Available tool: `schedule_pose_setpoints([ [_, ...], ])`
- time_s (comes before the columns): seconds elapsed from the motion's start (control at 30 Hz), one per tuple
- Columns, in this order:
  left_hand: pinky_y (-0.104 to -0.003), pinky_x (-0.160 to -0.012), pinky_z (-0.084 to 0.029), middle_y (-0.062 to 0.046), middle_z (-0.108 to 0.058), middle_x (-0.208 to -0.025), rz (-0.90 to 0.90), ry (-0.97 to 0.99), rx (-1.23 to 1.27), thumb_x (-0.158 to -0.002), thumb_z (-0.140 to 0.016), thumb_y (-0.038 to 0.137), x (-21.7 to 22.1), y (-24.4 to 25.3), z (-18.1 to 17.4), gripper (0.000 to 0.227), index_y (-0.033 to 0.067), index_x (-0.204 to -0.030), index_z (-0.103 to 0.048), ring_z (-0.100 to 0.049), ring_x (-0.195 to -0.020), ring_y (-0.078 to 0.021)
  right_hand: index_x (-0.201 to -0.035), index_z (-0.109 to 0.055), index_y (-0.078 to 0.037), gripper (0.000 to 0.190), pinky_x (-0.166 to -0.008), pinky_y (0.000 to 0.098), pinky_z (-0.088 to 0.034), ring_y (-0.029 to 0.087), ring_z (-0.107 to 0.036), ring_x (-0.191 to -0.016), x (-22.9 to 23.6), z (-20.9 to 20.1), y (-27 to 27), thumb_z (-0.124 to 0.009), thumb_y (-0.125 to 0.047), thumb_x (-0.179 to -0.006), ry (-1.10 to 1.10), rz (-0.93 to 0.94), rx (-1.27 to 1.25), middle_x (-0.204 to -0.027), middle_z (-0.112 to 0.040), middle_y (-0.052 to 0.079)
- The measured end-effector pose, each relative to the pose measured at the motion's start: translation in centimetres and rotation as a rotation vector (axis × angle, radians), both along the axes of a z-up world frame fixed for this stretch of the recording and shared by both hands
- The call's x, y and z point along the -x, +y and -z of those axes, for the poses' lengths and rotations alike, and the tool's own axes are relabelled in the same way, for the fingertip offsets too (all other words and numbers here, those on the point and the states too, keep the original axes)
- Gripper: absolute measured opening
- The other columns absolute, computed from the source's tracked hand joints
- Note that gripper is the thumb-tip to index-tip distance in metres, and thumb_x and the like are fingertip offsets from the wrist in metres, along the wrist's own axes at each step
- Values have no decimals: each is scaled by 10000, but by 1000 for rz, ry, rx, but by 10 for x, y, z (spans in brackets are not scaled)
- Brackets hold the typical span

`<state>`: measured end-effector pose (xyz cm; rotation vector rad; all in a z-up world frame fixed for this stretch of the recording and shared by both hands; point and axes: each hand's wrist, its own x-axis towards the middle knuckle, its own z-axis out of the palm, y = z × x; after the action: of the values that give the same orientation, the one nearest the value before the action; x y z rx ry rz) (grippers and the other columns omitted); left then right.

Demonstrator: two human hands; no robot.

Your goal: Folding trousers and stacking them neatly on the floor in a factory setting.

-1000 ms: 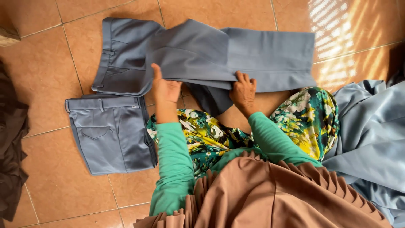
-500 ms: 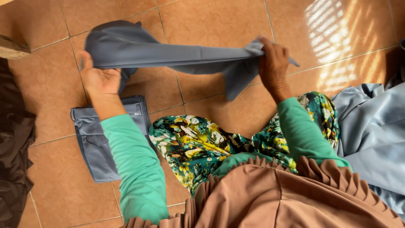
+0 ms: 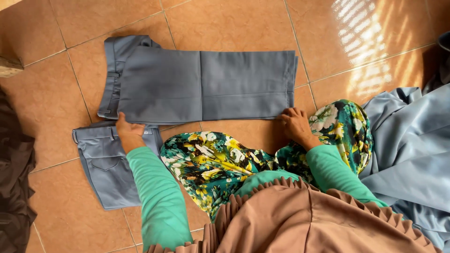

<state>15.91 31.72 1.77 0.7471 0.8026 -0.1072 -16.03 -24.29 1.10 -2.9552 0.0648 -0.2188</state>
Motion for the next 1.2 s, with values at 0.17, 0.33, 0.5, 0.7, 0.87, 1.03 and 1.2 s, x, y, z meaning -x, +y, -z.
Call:
schedule_pose_setpoints([
  [0.17, -583, -1237, 96, -226, 78, -1690, -20, 52, -284, -1000, -835, 288, -5, -23, 49, 967, 72, -1641, -145, 100, -1537, -340, -1175, -731, -87, 304, -810, 540, -526, 422, -709, -923, -18, 3, -20, -633, -14, -898, -18, 425, -574, -1024, -649, 206],
  [0.33, -647, -1270, -63, -404, -17, -1635, 82, -66, -1216, -1036, -637, 385, 73, -169, -21, 943, -45, -1601, -17, -4, -1545, -480, -1257, -636, -213, 409, -900, 599, -498, 346, -685, -1055, -47, 17, -30, -747, -430, -928, 312, 816, -593, -988, -667, 42],
  [0.5, -666, -1236, -163, -271, 12, -1683, 732, -190, -1299, -999, -710, 278, 124, -231, 52, 820, 198, -1659, -232, -50, -1550, -490, -1102, -672, -225, 288, -860, 590, -507, 337, -694, -1000, -49, 13, -19, -802, -371, -889, 286, 872, -540, -888, -659, 4],
  [0.7, -629, -1153, -292, -160, -114, -1701, 1242, 4, -1411, -985, -579, 391, 142, -248, 71, 739, 277, -1643, -263, -131, -1549, -466, -1066, -676, -46, 258, -418, 245, -455, 147, -586, -466, -40, 10, -30, -783, -155, -858, -26, 822, -1202, -703, -661, 88],
  [0.87, -627, -1193, -271, -153, -116, -1713, 1255, -45, -1473, -967, -600, 341, 149, -244, 73, 729, 260, -1631, -311, -132, -1545, -488, -1272, -655, -52, 543, -839, 609, -535, 454, -685, -1043, -25, 46, -34, -849, -364, -873, 150, 902, -805, -1016, -713, 239],
  [1.03, -589, -1238, -230, -189, -150, -1700, 1237, -47, -1497, -972, -603, 298, 152, -249, 53, 705, 219, -1621, -337, -169, -1530, -512, -1451, -438, -89, 761, -1059, 690, -386, 443, -464, -1363, -55, 5, -3, -799, -499, -921, 309, 965, -746, -1422, -496, 201],
  [1.2, -541, -1191, -272, -105, -242, -1673, 1322, 57, -1605, -1012, -523, 346, 136, -251, 31, 650, 245, -1623, -326, -322, -1490, -389, -1250, -558, -153, 568, -924, 518, -496, 343, -620, -1167, -73, 52, -18, -849, -438, -855, 297, 911, -732, -1161, -606, 73],
])
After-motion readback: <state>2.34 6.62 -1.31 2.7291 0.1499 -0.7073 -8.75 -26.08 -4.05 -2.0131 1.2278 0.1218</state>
